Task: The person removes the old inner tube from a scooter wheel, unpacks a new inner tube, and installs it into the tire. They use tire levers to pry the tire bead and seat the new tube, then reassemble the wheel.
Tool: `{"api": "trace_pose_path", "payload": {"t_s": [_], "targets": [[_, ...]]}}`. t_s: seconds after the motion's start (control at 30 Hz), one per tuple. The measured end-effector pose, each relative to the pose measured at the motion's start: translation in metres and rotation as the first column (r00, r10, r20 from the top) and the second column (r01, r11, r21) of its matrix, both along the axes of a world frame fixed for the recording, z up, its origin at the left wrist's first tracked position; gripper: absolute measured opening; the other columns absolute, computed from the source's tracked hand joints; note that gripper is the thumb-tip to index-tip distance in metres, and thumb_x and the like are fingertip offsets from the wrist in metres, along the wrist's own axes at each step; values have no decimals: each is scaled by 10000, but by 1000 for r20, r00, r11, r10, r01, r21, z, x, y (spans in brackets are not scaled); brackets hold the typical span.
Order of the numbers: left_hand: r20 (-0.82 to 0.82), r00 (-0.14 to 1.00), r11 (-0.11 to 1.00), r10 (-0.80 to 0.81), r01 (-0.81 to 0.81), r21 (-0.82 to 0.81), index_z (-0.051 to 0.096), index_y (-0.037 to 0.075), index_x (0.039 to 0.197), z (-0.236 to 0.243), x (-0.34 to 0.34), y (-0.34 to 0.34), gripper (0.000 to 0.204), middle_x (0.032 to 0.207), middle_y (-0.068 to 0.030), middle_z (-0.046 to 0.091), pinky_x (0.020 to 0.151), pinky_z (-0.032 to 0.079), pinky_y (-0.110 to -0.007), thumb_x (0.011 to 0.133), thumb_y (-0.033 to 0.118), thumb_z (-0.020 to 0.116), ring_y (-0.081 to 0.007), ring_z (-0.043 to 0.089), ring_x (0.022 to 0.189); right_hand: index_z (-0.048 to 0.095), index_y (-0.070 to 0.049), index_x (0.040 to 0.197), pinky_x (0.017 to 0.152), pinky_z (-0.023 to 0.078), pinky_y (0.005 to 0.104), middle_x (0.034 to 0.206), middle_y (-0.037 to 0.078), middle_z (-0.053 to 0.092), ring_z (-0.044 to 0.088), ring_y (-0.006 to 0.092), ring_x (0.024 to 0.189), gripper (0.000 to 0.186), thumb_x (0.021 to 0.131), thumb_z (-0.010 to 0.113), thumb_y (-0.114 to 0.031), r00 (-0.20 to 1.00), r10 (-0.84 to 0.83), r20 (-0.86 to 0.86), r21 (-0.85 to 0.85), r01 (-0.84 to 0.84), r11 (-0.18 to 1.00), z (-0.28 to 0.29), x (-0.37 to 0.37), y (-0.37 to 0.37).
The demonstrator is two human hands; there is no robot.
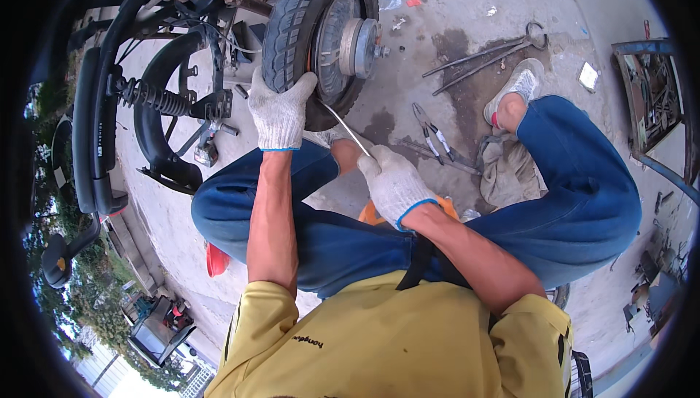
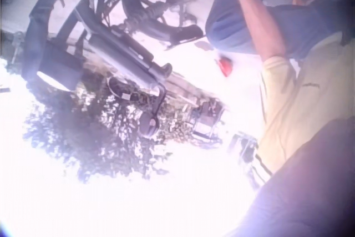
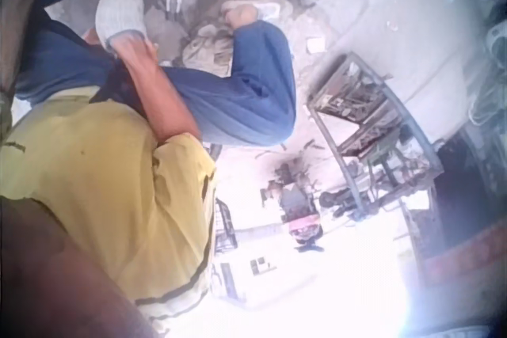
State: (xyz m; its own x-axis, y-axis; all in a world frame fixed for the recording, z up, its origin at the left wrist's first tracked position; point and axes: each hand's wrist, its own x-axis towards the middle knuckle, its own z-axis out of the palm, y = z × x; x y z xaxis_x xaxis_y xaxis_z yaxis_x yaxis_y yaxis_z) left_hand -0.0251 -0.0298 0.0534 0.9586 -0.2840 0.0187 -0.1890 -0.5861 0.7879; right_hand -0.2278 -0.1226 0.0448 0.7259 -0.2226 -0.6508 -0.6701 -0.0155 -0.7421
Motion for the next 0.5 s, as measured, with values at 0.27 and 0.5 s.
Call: {"api": "trace_pose_path", "payload": {"t_s": [0.27,0.5], "targets": [[-63,998,996,2,3,91,680,-37,1118,2,5,-4,484,1016,-243,762,878,572,-423,764,256,834,-380,756,935,652,-18,1136,842,515,523,979,279,695,671,462,964,269,1059,548,-253,994,74,-81,12,-74,997,37,-22,-8],[28,999,999,-32,32,4,680,-35,1083,-16,-4,11,472,966,-226,758,831,581,-408,758,248,874,-363,755,881,678,-34,1174,764,554,492,1007,237,694,706,422,933,229,1037,602,-201,953,290,-89,-651,-276,707,49,-51,-73]]}}
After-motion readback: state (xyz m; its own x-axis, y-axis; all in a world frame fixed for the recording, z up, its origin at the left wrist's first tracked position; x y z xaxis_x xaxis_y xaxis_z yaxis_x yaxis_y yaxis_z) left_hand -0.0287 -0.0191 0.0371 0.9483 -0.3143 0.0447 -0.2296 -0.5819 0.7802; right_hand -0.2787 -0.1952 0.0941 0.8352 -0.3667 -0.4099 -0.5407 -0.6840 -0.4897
